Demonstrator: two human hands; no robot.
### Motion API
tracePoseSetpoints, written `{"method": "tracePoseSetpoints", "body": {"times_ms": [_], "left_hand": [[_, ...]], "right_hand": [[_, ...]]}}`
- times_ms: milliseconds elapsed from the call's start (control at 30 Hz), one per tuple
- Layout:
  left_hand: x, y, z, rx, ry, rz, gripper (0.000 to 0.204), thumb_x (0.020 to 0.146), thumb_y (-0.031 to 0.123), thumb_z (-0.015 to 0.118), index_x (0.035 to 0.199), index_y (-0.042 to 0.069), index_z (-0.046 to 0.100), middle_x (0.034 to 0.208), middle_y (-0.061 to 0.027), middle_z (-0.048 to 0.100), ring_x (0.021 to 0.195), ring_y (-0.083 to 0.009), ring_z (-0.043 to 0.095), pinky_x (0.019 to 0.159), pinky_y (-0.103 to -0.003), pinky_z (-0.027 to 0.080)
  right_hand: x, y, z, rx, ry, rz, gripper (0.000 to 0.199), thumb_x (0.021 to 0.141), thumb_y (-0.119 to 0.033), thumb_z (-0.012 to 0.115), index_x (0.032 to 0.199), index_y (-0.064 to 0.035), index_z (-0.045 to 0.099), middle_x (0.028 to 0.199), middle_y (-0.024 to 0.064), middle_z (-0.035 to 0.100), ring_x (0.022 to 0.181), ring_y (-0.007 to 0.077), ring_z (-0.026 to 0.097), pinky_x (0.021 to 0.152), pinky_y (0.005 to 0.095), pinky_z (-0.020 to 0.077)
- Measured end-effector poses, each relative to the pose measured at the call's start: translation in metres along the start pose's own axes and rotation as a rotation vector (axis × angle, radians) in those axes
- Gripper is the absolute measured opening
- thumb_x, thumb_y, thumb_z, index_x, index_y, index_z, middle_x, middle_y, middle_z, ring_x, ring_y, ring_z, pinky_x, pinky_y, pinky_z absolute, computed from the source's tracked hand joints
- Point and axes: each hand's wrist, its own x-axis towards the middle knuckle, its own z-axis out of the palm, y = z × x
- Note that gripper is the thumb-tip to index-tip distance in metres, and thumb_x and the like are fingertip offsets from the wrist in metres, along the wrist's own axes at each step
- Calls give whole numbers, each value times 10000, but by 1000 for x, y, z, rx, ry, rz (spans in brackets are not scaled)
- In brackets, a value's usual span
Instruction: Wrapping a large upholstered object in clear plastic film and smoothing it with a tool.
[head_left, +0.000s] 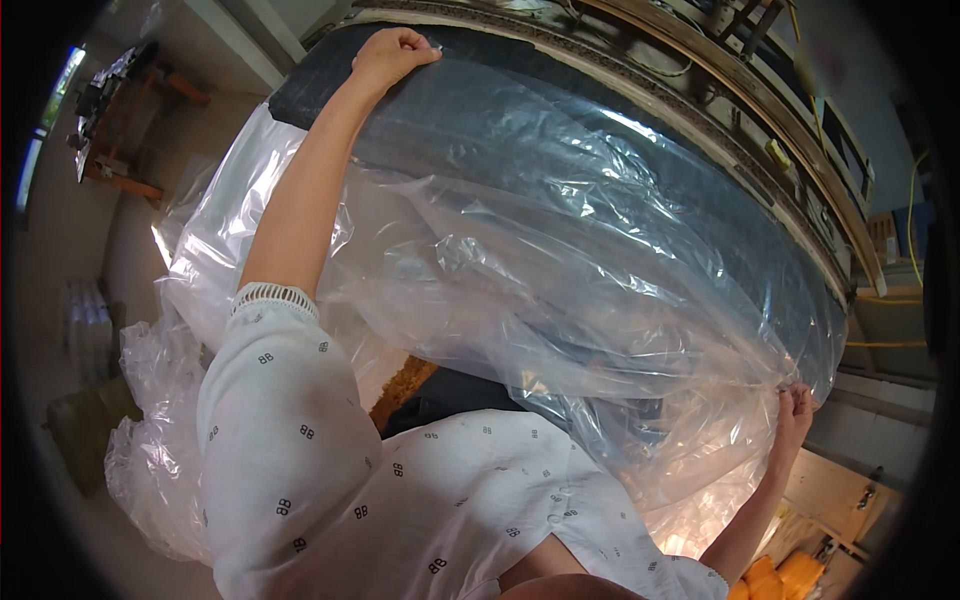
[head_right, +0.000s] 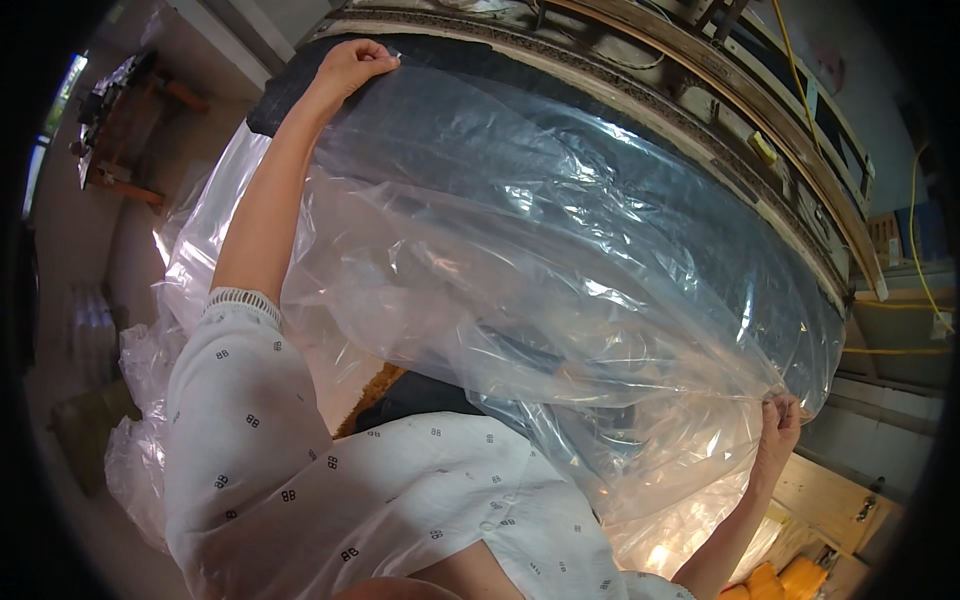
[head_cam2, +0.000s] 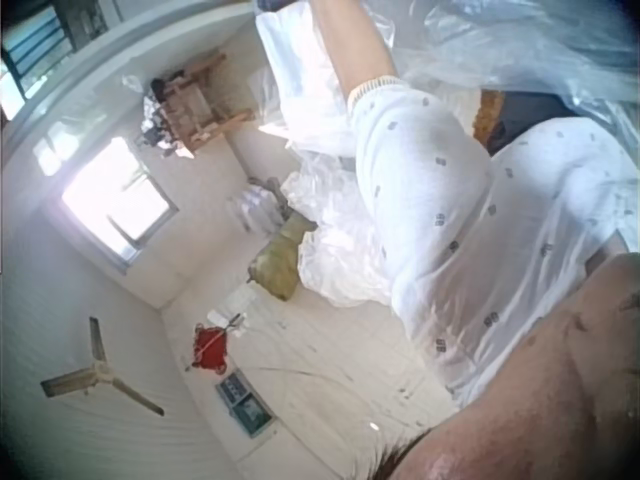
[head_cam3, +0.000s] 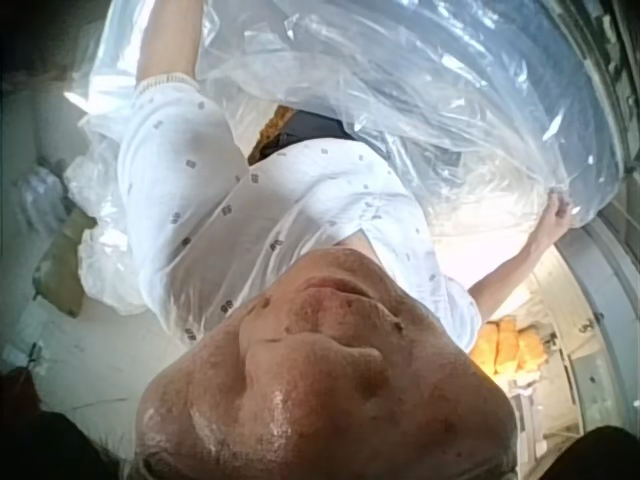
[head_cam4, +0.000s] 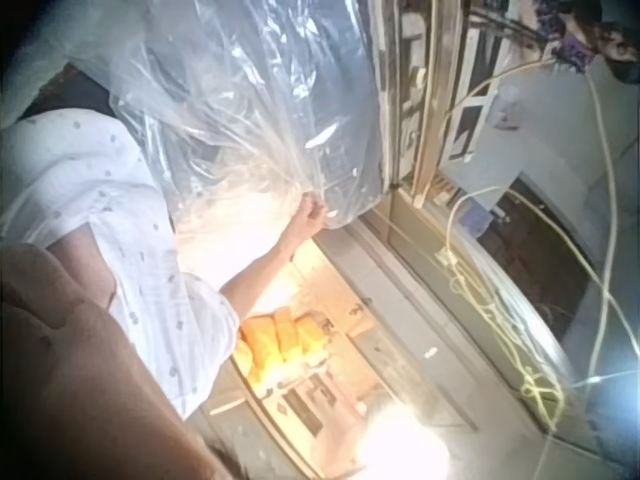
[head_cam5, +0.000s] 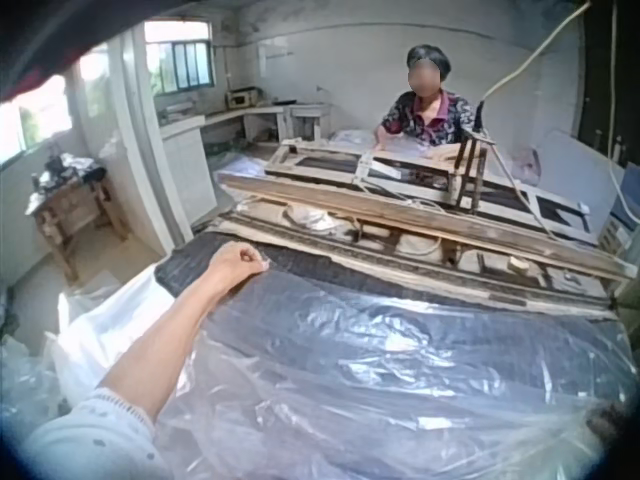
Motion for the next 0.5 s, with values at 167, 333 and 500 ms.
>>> {"method": "tracePoseSetpoints", "body": {"times_ms": [167,333,500], "left_hand": [[-6,7,-1,-498,-27,-112,194,748,220,688,854,62,650,756,15,592,711,-56,509,657,-210,397],[-16,-14,-17,-112,268,-105,246,735,335,658,848,117,679,747,-26,629,747,-163,594,729,-317,423],[-35,-26,-38,173,259,-208,242,753,336,634,855,122,683,817,-46,646,865,-219,596,819,-378,366]], "right_hand": [[-7,-7,6,17,12,0,144,819,-131,623,834,-84,489,756,-68,372,690,44,327,645,163,274],[-26,-2,0,-164,-81,95,88,795,-59,594,836,-48,517,755,-45,390,681,55,350,592,188,288],[-67,35,4,-694,90,-205,96,797,-45,524,888,-19,535,780,64,461,669,200,466,599,293,379]]}}
